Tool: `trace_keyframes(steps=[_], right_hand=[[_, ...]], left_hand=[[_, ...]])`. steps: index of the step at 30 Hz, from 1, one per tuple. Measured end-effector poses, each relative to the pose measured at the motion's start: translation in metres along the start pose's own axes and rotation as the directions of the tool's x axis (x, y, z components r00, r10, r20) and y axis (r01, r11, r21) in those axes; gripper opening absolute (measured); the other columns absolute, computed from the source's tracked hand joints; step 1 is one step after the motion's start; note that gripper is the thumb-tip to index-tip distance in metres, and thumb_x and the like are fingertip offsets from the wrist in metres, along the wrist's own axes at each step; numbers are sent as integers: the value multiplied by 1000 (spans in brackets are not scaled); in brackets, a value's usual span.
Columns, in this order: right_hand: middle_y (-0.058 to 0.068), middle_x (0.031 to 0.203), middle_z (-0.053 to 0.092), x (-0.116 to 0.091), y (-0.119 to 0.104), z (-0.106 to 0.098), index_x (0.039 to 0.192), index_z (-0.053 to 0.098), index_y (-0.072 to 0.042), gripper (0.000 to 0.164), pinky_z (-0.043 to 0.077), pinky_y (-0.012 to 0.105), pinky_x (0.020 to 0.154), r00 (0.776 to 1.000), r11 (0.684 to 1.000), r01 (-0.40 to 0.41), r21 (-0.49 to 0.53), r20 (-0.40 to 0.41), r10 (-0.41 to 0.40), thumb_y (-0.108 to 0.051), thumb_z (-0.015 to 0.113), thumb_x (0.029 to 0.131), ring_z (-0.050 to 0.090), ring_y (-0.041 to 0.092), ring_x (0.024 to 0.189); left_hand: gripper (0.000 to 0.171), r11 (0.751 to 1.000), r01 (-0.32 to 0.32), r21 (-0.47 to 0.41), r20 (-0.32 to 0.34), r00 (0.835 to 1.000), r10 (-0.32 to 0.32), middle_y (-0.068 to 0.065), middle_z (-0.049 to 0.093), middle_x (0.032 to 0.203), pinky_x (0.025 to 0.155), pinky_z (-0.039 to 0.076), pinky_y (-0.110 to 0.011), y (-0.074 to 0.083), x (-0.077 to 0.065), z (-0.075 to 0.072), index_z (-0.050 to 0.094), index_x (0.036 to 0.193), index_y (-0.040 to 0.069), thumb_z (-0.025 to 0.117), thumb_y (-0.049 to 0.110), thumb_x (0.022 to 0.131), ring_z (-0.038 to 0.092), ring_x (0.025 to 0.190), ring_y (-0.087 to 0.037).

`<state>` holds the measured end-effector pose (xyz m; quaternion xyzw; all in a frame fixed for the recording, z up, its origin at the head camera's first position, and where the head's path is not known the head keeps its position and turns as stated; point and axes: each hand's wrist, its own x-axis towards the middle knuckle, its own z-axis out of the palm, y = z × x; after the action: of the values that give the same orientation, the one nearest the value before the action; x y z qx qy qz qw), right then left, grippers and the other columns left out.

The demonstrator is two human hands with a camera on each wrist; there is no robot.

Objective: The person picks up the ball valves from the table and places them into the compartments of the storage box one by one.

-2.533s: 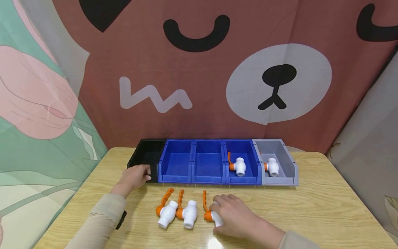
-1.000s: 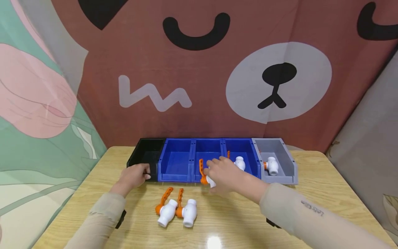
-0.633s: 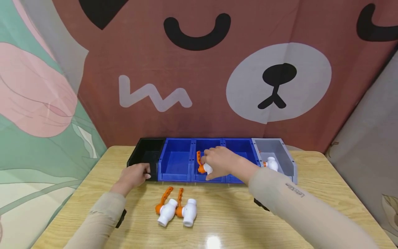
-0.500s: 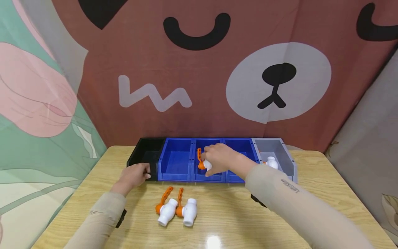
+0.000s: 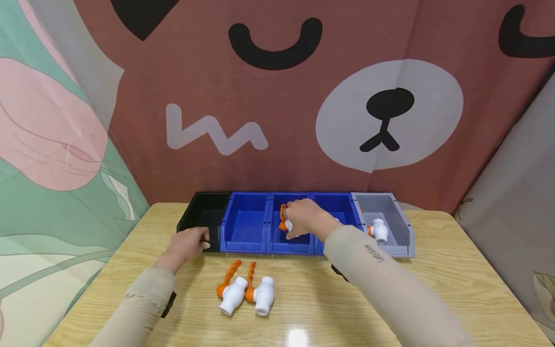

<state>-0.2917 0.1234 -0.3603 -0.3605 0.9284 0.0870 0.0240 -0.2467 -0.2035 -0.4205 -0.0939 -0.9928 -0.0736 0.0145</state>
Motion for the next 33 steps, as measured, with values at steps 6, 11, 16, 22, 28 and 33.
trace_keyframes(steps=[6,11,16,22,28,33], right_hand=[[5,100,63,10,-4,11,111,72,-16,50,52,44,85,998,999,-46,-20,46,47,-49,83,75,63,25,89],[5,102,64,17,-5,18,110,73,-16,49,52,44,87,996,997,-63,-36,68,66,-50,82,76,63,25,91],[4,101,64,23,-7,21,108,73,-16,47,52,44,86,994,996,-74,-43,80,77,-50,81,77,63,26,92],[4,101,64,27,-10,25,107,73,-16,45,52,41,85,991,995,-86,-46,94,90,-49,80,78,63,24,91],[4,101,64,29,-11,31,106,73,-16,44,53,40,84,992,994,-90,-56,86,95,-50,80,78,63,23,91],[6,105,65,30,-10,34,108,72,-14,46,53,41,84,991,994,-98,-55,84,103,-49,79,79,63,24,95]], left_hand=[[18,1000,0,-6,-1,1000,0,1,61,79,62,49,-37,2,-1,-2,59,81,18,75,21,89,56,69,-18],[18,1000,-10,-10,-15,1000,10,1,62,79,62,49,-38,2,-1,-2,59,81,18,76,20,88,56,69,-18],[19,1000,-13,-10,-25,1000,13,2,61,78,61,49,-37,0,-1,0,59,80,18,76,20,88,56,69,-18],[19,1000,-14,-10,-28,1000,14,2,60,77,60,48,-37,-2,-1,2,59,80,18,76,20,88,55,68,-18],[20,1000,-17,-7,-30,999,16,2,60,77,60,48,-37,-1,-2,3,59,80,18,76,20,88,55,67,-18],[20,1000,-20,-5,-34,999,20,2,60,77,59,48,-37,0,-1,2,58,80,18,76,20,88,54,66,-17]])
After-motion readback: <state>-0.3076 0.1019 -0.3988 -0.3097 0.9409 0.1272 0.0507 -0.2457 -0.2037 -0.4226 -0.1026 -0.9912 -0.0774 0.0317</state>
